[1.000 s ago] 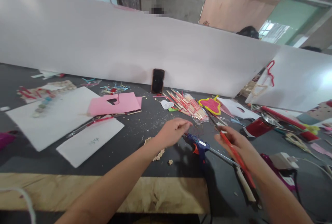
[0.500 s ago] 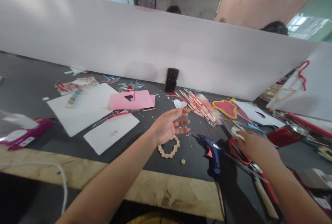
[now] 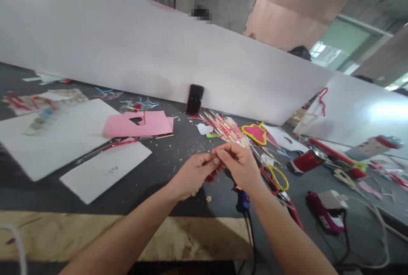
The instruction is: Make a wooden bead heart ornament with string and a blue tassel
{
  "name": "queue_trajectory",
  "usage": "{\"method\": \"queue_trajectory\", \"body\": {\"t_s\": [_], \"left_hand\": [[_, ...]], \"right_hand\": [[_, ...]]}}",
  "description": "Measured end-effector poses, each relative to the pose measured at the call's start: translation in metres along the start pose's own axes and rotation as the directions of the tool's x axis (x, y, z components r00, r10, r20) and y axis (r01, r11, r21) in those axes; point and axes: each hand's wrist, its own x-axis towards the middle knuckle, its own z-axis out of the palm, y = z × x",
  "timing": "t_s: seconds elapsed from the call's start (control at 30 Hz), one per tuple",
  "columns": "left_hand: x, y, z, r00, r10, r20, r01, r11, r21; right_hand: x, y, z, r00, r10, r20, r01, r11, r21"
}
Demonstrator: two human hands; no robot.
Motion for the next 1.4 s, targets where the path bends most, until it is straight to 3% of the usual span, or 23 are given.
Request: {"method": "queue_trajectory", "body": {"t_s": [0.17,0.27,0.43,0.6,0.7,0.87,1.03,1.17,1.27,1.4], "left_hand": [[-0.006,0.003,-0.007,1.000,0.009,0.013,-0.011,0.989,0.145],[-0.009,0.010,-0.011,1.000,0.011,0.009,-0.013,0.964,0.266],[-0.007,0.013,-0.022,0.996,0.091,-0.008,-0.078,0.893,0.444],[0.000,0.008,-0.040,0.976,0.200,-0.088,-0.102,0.773,0.626],[0.002,0.008,-0.051,0.949,0.272,-0.162,-0.079,0.699,0.710],[0.004,0.007,-0.067,0.919,0.323,-0.227,-0.021,0.613,0.790],[0.003,0.001,-0.081,0.932,0.272,-0.239,0.047,0.563,0.825],[0.003,-0.006,-0.086,0.951,0.241,-0.192,0.032,0.542,0.840],[0.003,-0.008,-0.083,0.959,0.220,-0.180,0.017,0.588,0.808],[0.003,-0.010,-0.069,0.989,0.120,-0.086,-0.042,0.787,0.615]], "right_hand": [[0.001,-0.005,-0.007,0.991,0.044,-0.128,0.013,0.911,0.413],[0.005,-0.012,-0.016,0.981,0.026,-0.194,0.080,0.852,0.517],[0.006,-0.024,-0.039,0.938,-0.022,-0.347,0.198,0.854,0.481],[-0.001,-0.026,-0.060,0.873,-0.061,-0.484,0.226,0.930,0.290],[-0.008,-0.015,-0.064,0.899,-0.065,-0.432,0.154,0.973,0.174],[-0.018,0.009,-0.054,0.978,0.063,-0.198,-0.097,0.982,-0.163],[-0.018,0.023,-0.036,0.997,0.004,-0.078,-0.037,0.903,-0.428],[-0.016,0.028,-0.025,1.000,-0.027,0.010,0.029,0.891,-0.452],[-0.013,0.028,-0.018,0.999,0.025,0.019,-0.016,0.913,-0.407],[-0.006,0.028,-0.007,0.994,0.097,0.049,-0.078,0.953,-0.294]]}}
